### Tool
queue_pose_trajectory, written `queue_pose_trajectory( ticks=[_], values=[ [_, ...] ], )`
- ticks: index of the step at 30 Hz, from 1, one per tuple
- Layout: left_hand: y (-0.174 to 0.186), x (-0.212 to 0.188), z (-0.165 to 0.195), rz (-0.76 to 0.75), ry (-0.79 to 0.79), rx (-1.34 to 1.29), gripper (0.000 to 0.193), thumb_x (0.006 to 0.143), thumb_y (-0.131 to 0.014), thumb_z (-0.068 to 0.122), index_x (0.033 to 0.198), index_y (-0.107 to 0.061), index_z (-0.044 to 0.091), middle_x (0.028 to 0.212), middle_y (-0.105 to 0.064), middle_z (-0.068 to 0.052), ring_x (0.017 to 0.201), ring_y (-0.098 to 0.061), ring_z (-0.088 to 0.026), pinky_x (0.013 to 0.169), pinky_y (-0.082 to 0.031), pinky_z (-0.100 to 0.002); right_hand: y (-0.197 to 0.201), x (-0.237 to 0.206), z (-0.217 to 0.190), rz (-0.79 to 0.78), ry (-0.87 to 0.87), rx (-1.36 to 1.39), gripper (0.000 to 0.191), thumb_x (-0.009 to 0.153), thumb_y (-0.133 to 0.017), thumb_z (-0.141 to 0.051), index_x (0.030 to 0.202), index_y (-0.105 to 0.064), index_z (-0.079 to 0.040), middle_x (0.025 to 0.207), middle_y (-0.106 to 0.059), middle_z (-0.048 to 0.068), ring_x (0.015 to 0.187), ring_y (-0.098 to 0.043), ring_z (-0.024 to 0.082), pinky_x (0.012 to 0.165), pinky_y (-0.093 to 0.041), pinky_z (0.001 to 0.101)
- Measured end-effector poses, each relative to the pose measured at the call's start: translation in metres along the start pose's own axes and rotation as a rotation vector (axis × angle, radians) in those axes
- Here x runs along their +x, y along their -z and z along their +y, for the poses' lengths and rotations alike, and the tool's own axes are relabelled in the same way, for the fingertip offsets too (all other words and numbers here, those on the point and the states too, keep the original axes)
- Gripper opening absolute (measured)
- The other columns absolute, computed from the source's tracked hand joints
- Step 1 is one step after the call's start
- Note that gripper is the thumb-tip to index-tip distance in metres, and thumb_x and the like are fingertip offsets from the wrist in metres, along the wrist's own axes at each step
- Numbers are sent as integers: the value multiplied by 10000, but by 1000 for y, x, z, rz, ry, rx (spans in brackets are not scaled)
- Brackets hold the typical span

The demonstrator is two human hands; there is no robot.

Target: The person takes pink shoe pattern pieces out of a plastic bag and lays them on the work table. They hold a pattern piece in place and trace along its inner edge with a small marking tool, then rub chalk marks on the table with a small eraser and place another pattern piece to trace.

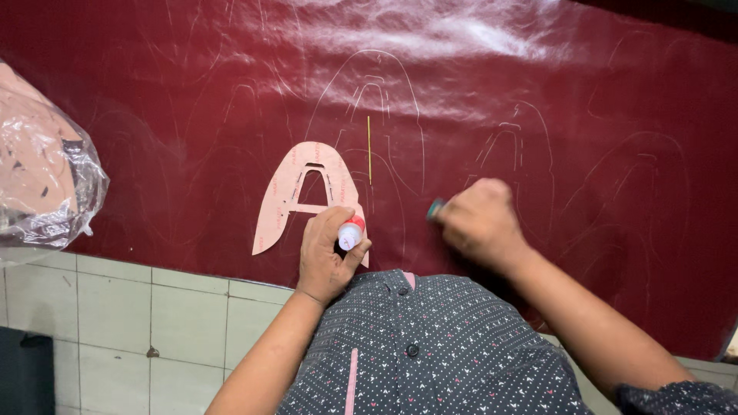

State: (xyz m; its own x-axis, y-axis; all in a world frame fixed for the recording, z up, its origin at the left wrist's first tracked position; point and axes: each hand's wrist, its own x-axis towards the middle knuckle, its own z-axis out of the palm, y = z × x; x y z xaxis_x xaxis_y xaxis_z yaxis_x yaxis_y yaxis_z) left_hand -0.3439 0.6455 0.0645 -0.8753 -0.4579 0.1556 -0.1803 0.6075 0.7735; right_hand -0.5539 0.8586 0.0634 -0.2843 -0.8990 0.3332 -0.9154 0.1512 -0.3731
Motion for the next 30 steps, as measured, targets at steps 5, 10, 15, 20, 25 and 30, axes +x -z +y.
queue_pose_trajectory(
  ticks=[5,10,15,20,25,30],
  values=[
    [0,0,1,8,3,22,530,877,-792,327,1308,-588,98,1278,-632,-139,1120,-601,-353,990,-480,-447,5,9,-10,31,-3,21,161,783,-778,-120,933,-724,-144,879,-638,-12,883,-616,183,957,-435,455],
    [0,0,0,6,-1,3,526,886,-789,332,1312,-588,98,1286,-633,-142,1107,-603,-348,980,-487,-441,22,17,18,-136,-424,-221,71,847,-798,-149,804,-741,-150,835,-655,11,871,-597,220,864,-409,415],
    [-1,0,0,7,-5,10,522,888,-785,337,1308,-591,97,1280,-634,-141,1103,-603,-349,979,-484,-448,22,6,23,101,-306,48,61,907,-789,-88,902,-739,-124,885,-661,-12,887,-596,177,904,-406,400],
    [-1,0,-1,1,8,7,525,893,-780,349,1310,-589,93,1270,-632,-144,1100,-600,-352,974,-485,-449,12,-3,4,-3,-61,-9,193,764,-786,-103,946,-749,-152,867,-642,-3,895,-604,211,991,-386,452],
    [-1,0,1,3,1,7,525,897,-778,348,1314,-586,94,1269,-634,-143,1101,-601,-352,974,-483,-446,16,0,9,51,-227,-106,157,839,-807,-132,975,-732,-154,908,-645,-13,927,-597,205,1016,-377,450],
    [0,0,2,3,1,3,523,891,-779,345,1310,-591,94,1275,-635,-146,1106,-602,-352,976,-483,-446,21,3,13,40,-219,-112,110,841,-813,-127,919,-738,-149,860,-648,-20,883,-592,191,945,-378,447]
  ],
)
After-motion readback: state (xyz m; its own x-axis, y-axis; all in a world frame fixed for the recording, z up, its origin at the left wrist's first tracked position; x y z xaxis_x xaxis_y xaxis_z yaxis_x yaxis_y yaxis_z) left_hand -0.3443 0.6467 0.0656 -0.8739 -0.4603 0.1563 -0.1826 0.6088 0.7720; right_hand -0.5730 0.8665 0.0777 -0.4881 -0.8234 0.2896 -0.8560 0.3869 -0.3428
